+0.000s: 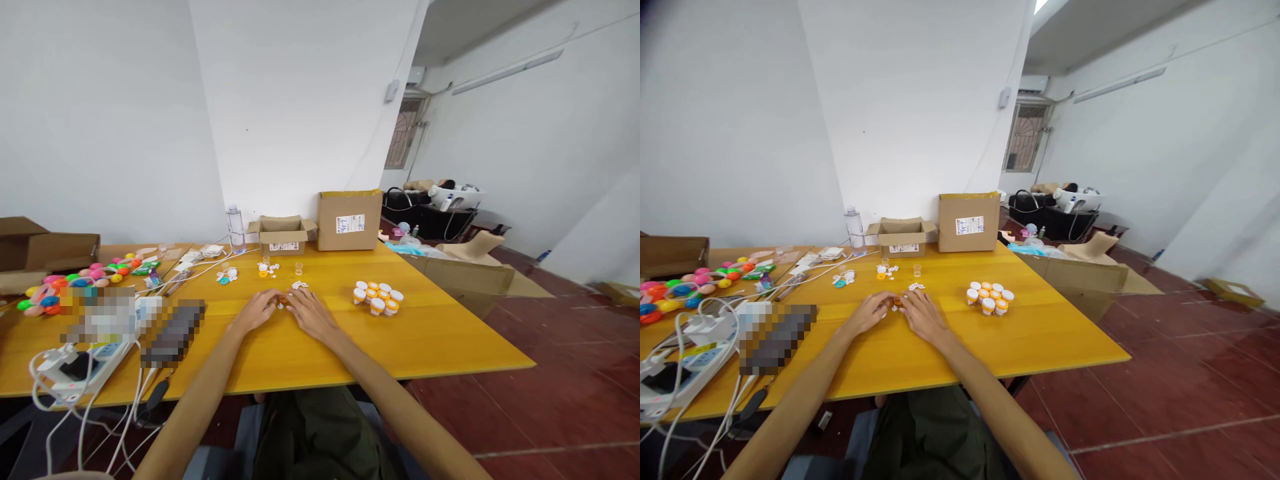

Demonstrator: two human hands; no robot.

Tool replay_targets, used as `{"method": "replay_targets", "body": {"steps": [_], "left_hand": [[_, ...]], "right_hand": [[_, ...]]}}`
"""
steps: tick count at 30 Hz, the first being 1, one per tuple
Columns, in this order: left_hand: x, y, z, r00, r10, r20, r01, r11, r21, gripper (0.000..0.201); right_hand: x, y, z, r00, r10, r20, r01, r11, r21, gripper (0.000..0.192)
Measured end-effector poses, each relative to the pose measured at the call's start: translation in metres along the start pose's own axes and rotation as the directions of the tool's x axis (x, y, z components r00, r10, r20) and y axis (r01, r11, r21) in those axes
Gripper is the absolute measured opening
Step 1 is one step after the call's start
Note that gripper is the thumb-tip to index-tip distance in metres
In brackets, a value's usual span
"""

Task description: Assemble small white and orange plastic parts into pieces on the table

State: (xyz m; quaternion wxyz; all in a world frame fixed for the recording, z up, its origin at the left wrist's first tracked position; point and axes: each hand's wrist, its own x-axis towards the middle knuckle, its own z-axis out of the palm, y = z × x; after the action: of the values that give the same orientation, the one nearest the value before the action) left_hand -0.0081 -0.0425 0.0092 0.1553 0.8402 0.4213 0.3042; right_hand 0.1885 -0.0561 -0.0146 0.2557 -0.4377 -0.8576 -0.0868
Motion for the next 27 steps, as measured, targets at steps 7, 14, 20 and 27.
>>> {"method": "replay_targets", "body": {"steps": [7, 14, 20, 27], "left_hand": [[0.0, 0.002, -0.001, 0.999, 0.038, -0.001, -0.038, 0.996, -0.081, 0.036], [-0.006, -0.004, -0.014, 0.997, 0.07, 0.008, -0.071, 0.982, 0.175, 0.027], [-0.008, -0.011, -0.019, 0.999, 0.011, 0.049, -0.024, 0.96, 0.28, 0.009], [-0.005, -0.007, -0.01, 0.999, -0.04, 0.002, 0.039, 0.981, 0.191, 0.008]], "right_hand": [[0.0, -0.002, -0.003, 0.999, 0.021, 0.033, -0.021, 1.0, -0.005, 0.027], [0.001, -0.003, -0.002, 0.996, 0.085, 0.018, -0.084, 0.995, -0.062, 0.025], [0.001, -0.002, -0.002, 0.997, 0.074, -0.014, -0.074, 0.994, -0.076, 0.025], [0.0, 0.002, 0.004, 0.997, 0.071, -0.011, -0.072, 0.994, -0.078, 0.023]]}}
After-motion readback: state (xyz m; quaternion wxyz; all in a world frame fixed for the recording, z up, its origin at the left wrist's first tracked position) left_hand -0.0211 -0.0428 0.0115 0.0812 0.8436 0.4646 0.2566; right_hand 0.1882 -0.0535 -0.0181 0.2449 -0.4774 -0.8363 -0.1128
